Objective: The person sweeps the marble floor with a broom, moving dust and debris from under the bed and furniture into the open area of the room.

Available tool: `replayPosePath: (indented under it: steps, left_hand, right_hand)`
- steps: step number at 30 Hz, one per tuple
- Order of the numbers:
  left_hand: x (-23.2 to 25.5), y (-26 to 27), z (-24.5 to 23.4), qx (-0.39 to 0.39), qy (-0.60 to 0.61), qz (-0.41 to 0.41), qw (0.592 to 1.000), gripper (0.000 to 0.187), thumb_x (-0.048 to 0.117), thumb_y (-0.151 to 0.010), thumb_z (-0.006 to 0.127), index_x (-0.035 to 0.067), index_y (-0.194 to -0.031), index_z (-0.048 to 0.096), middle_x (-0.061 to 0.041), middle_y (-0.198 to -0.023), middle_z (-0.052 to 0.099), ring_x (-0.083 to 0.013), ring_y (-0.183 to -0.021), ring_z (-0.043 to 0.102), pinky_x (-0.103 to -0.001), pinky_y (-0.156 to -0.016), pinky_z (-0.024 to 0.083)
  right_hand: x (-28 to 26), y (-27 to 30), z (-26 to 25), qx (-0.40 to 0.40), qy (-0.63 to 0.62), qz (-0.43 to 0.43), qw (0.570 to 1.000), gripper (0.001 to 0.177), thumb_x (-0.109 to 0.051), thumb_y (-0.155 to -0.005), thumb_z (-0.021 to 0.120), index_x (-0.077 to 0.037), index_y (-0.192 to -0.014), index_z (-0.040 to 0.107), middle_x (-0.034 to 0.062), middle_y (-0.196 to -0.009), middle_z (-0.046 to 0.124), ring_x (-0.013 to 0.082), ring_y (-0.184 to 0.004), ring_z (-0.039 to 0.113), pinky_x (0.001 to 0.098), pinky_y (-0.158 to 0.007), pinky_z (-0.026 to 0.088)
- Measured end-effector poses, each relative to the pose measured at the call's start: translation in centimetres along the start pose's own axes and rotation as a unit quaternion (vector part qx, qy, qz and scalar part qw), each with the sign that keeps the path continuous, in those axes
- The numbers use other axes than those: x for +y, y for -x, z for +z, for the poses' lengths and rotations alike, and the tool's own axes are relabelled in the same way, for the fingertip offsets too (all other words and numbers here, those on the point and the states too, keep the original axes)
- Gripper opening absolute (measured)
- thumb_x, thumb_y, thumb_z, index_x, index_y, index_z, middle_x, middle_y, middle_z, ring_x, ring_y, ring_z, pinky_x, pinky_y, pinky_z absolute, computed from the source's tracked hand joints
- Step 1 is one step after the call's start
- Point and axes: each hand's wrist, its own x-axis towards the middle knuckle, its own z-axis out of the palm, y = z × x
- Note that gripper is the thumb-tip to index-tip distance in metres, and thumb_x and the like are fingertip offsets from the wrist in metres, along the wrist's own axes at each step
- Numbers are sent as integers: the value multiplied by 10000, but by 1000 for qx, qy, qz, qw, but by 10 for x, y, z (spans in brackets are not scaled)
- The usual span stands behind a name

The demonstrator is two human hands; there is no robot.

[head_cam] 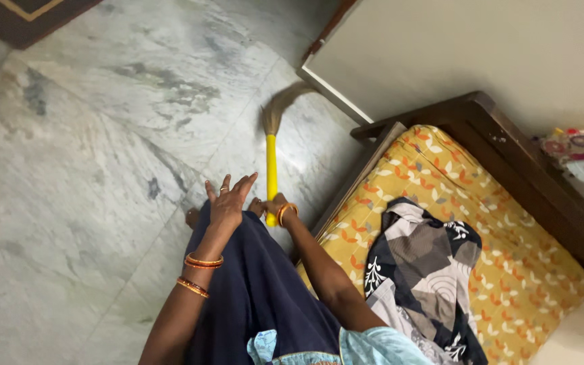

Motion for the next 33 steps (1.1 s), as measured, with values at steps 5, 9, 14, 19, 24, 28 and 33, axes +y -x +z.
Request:
replayPosePath:
  steps: [5,9,14,19,24,28,33]
  left_hand:
    - [-19,16,15,26,-1,-59,998,869,-18,-919,495,446,-1596,209,103,-1632,353,-287,-1537,263,-701,-1193,-29]
    - [-43,31,24,63,27,-96,993,959,-143,-862,461,429,-1591,212,89,-1635,345,-300,-1532,260,-706,-1184,-29]
    - [-70,64,37,120,84,-127,981,959,-150,-849,471,403,-1599,246,59,-1630,386,-322,-1537,271,-712,-1190,-17]
    - [-77,86,44,97,124,-182,971,809,339,-884,638,400,-1599,265,42,-1631,388,-343,-1542,259,-709,-1191,-2]
    - [-72,98,66,86,136,-191,968,692,493,-982,604,414,-1580,265,56,-1632,394,-325,-1561,276,-728,-1187,21]
    - [-69,117,90,148,90,-162,971,876,-23,-896,524,417,-1594,230,59,-1602,420,-332,-1497,330,-749,-1159,31]
    - [-67,147,118,151,97,-179,967,902,-53,-898,532,440,-1593,238,71,-1590,442,-318,-1496,350,-748,-1169,47]
  right_hand:
    - [-42,-21,-5,-14,-28,-62,998,233,-106,-831,710,97,-882,610,109,-628,620,210,-489,601,364,-433,491]
    - [-55,-12,-14,14,41,-61,997,345,-107,-842,709,40,-1044,471,136,-675,603,236,-496,598,410,-443,519]
    - [-6,38,-37,34,344,-190,919,540,-395,-915,732,9,-1146,458,230,-781,698,369,-648,719,476,-561,578]
    - [45,93,-50,-49,508,-283,812,542,-471,-967,597,-37,-1252,444,321,-828,699,508,-811,692,563,-737,550]
    - [67,99,-20,-133,684,-216,684,438,-370,-1011,505,-57,-1307,431,289,-1039,702,474,-933,694,550,-830,546]
    - [82,86,-4,-158,755,-219,598,287,-223,-1087,368,-70,-1288,504,246,-1113,734,420,-1015,726,526,-873,575]
    - [73,93,-51,-84,755,-120,639,377,-368,-1045,419,-163,-1359,458,236,-1162,698,438,-1094,673,559,-941,519]
